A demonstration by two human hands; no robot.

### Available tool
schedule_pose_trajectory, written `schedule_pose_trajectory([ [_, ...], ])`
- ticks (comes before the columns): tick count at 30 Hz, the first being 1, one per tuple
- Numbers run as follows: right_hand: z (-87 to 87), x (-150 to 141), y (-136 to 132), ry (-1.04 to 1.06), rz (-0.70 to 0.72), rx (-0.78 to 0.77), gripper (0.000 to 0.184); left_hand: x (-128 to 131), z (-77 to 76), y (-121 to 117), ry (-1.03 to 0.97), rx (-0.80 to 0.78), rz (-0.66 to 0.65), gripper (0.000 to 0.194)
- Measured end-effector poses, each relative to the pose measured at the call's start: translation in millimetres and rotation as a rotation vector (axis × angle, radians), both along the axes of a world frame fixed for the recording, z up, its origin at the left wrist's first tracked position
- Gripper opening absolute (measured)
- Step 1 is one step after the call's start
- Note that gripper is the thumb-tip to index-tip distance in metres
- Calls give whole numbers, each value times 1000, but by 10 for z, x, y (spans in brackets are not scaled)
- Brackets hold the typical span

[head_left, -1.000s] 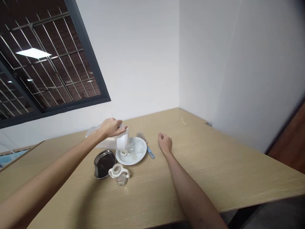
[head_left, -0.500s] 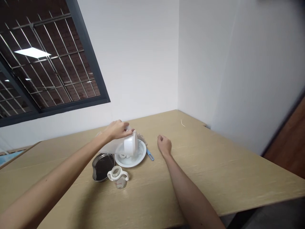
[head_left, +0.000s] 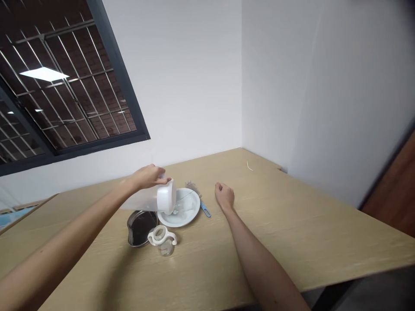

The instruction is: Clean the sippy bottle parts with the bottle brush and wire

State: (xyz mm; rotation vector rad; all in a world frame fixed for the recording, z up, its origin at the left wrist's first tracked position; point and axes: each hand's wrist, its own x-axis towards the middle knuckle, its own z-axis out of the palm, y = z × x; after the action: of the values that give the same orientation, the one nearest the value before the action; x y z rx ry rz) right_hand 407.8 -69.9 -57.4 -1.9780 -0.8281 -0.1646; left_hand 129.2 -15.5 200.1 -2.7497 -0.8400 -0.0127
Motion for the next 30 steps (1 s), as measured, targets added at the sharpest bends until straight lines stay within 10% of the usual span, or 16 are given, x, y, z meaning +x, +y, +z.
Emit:
schedule_pose_trajectory([
  [30, -22, 9, 24, -19, -1, -2, 45, 221, -68, -63, 26, -26, 25, 54],
])
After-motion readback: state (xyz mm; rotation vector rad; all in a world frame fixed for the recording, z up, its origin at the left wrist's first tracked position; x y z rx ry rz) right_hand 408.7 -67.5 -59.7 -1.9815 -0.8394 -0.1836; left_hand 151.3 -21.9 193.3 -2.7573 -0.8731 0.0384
